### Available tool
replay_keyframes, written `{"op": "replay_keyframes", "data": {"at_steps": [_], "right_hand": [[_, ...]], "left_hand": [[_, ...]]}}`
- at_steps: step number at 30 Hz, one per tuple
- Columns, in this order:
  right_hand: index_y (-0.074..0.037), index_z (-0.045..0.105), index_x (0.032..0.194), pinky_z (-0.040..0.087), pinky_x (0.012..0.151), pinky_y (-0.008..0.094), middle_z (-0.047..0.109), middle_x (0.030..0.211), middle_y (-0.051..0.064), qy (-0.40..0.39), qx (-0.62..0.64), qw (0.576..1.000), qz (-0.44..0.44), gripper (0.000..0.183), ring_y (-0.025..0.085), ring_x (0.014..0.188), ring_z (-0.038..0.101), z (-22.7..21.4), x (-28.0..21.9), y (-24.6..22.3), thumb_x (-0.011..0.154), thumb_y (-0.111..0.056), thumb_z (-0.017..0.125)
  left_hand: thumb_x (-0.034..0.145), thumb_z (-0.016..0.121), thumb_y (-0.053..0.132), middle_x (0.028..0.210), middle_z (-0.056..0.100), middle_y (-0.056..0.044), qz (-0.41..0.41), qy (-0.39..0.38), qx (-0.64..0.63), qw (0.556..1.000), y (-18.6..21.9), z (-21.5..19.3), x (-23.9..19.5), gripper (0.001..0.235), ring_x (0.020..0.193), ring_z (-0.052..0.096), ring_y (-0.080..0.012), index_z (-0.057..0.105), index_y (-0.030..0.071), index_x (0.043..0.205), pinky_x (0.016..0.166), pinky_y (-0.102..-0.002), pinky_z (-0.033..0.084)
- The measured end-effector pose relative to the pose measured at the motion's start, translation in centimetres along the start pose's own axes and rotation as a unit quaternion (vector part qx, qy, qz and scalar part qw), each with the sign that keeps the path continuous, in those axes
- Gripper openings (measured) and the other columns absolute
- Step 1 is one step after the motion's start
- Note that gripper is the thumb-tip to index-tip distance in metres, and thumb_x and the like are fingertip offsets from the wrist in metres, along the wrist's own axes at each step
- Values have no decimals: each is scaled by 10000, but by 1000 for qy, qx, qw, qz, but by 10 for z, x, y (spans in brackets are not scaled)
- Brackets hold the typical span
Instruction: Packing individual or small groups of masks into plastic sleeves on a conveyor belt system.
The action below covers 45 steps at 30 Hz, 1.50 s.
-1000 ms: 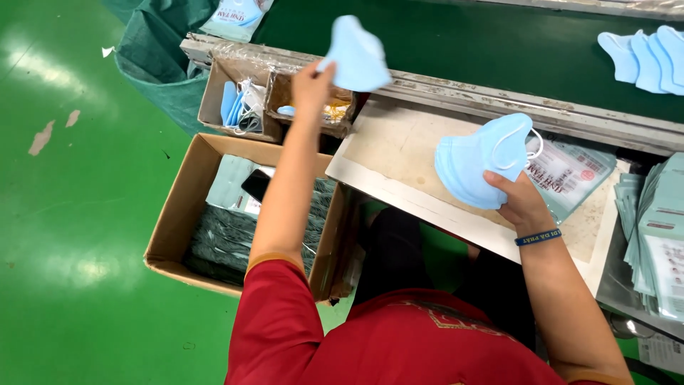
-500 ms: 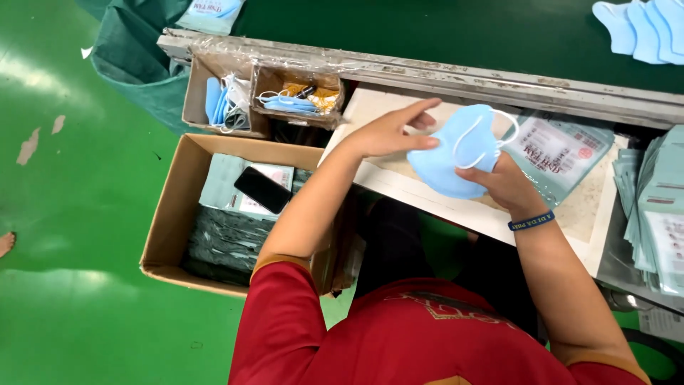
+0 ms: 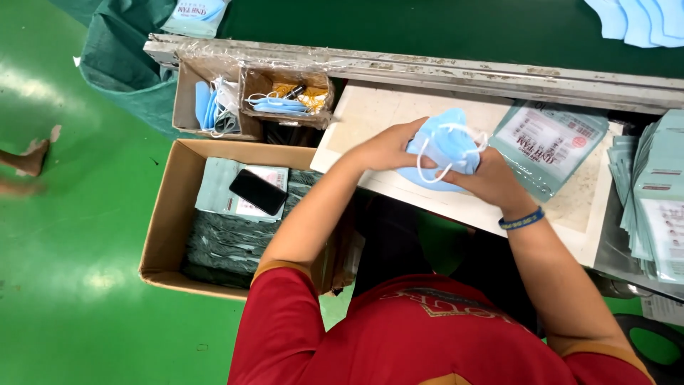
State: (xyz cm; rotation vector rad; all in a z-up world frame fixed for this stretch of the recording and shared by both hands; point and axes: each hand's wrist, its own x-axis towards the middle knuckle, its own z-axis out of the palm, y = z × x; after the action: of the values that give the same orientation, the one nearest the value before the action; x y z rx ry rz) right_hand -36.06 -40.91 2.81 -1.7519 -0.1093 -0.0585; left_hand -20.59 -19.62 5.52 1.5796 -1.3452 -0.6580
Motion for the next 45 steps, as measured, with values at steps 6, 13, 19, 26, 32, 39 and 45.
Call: {"op": "replay_keyframes", "data": {"at_steps": [6,13,19,26,32,39,45], "right_hand": [[-23,524,1339,534,934,323,637,1221,84,89,-85,992,-8,754,171,1125,620,4,2,84,711,-200,902],[-20,643,1205,491,1020,396,624,1214,155,147,-276,948,-56,533,305,1165,597,-10,0,154,706,-111,807],[-118,727,1112,494,959,388,635,1086,98,120,-331,936,-10,382,303,1108,595,-9,-8,104,733,-119,771],[-167,711,1238,467,953,417,624,1072,123,92,-380,919,-45,540,327,1078,563,-12,-18,82,711,-188,827],[-39,590,1371,447,1101,398,621,1382,131,58,-89,993,-51,530,237,1281,581,-14,-36,121,890,-186,755],[-26,718,1250,612,894,464,766,1140,184,7,148,987,61,394,331,989,740,10,-59,110,895,-184,782],[-58,733,1072,556,961,381,732,1163,103,94,-117,985,-88,172,254,1107,691,-56,-56,146,968,-171,655]], "left_hand": [[755,805,309,1529,581,-165,-7,90,220,971,-131,51,-5,877,1473,516,-317,466,122,1541,1254,-411,417],[780,812,374,1622,290,-296,9,150,204,967,-193,112,-4,1074,1528,250,-438,217,-10,1587,1225,-609,113],[948,620,280,1425,549,-233,12,167,173,971,-122,103,1,609,1396,474,-418,441,42,1480,1219,-574,280],[896,642,165,1290,640,-275,77,185,297,933,-112,118,0,371,1281,542,-462,587,46,1243,1089,-553,320],[869,685,81,1217,705,-195,-99,117,209,966,-36,108,0,479,1164,663,-393,587,76,1338,957,-413,552],[631,831,-43,1309,640,26,-48,216,-343,913,-55,138,-35,881,1219,627,-153,454,99,1415,1031,-356,521],[748,828,126,1304,661,-92,-109,58,-83,989,-41,103,-28,601,1221,617,-259,607,57,1303,1053,-380,503]]}}
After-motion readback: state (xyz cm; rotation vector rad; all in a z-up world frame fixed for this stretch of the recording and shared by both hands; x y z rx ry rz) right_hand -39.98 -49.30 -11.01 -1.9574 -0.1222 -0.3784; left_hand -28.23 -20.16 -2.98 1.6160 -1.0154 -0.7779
